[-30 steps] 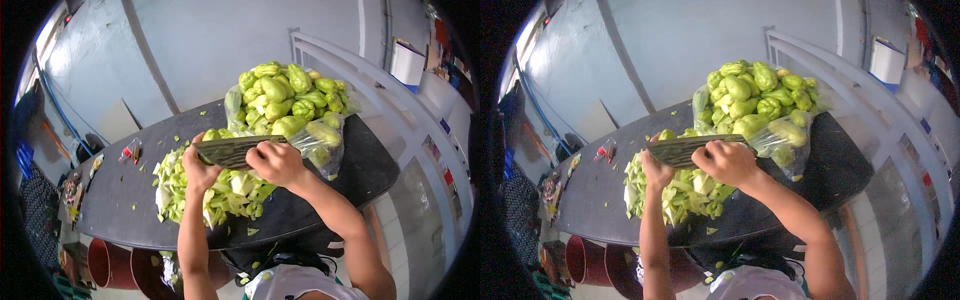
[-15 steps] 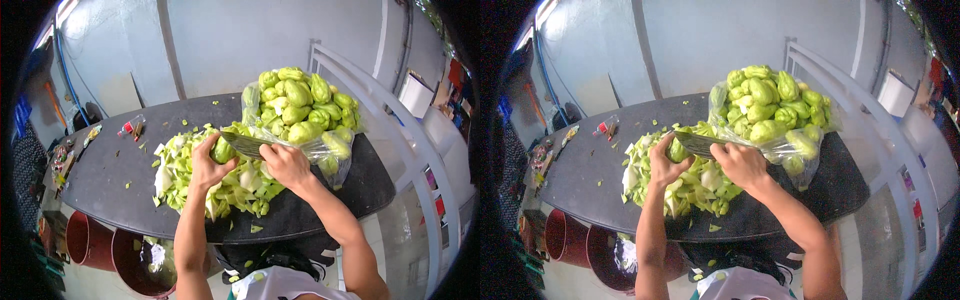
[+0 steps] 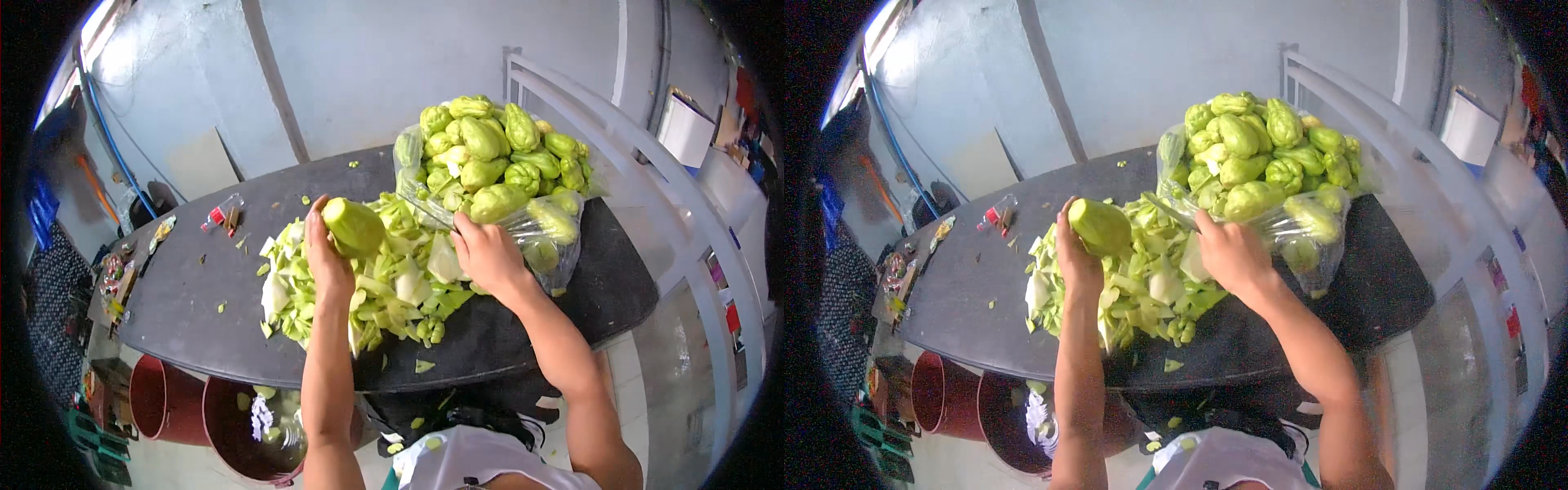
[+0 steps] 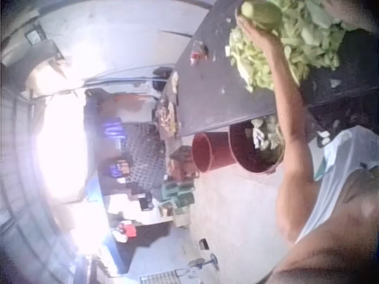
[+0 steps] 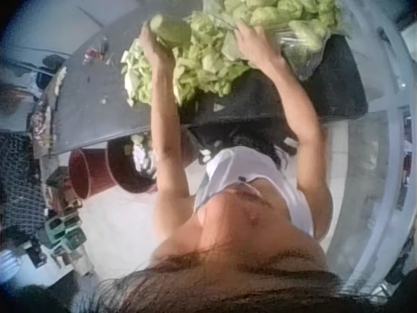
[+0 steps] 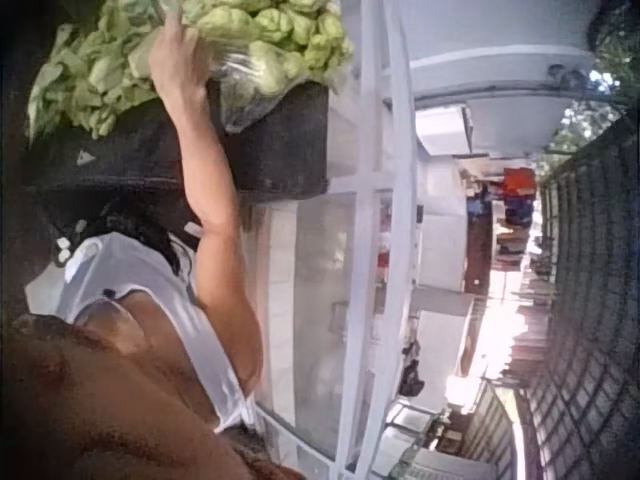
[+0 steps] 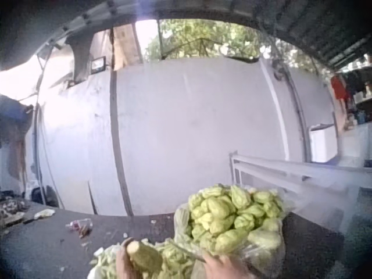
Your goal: The person peels and slices several green chayote vegetables using a large kitchen knife on a black table, removing the skin and cutting the flesh into pieces.
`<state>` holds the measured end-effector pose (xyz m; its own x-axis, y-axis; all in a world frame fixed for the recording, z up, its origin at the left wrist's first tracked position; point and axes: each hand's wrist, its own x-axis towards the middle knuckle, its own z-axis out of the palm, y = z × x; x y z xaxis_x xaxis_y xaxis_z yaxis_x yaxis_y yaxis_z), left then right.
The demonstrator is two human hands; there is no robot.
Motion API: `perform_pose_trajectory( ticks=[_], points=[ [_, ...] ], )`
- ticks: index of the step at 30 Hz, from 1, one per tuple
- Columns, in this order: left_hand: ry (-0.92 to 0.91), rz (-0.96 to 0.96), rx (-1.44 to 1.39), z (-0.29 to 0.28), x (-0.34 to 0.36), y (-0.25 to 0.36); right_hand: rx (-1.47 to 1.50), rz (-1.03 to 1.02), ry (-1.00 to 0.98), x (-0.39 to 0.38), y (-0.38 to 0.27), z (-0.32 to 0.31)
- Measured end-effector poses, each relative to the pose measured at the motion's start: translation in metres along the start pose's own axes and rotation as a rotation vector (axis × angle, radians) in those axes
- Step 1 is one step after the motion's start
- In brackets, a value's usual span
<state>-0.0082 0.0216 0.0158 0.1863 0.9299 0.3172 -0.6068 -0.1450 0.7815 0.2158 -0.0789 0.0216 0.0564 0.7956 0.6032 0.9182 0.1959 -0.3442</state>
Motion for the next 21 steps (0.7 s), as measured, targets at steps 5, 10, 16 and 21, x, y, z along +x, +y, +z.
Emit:
perform_pose_trajectory(
  ticks=[5, 10, 16, 21],
  points=[
    [0.010, -0.401, -0.152, -0.009, -0.002, -0.012, -0.009, -0.114, 0.116, -0.007, 0.001, 0.003],
    [-0.074, -0.352, -0.325, -0.008, -0.004, -0.013, -0.016, -0.344, 0.256, -0.009, -0.005, 0.007],
    [-0.173, -0.140, -0.138, -0.022, -0.010, -0.016, -0.051, -0.613, 0.349, -0.004, -0.023, 0.011],
    [0.001, -0.243, -0.166, -0.028, -0.009, -0.029, -0.057, -0.775, 0.453, -0.002, -0.050, 0.015]
  ],
)
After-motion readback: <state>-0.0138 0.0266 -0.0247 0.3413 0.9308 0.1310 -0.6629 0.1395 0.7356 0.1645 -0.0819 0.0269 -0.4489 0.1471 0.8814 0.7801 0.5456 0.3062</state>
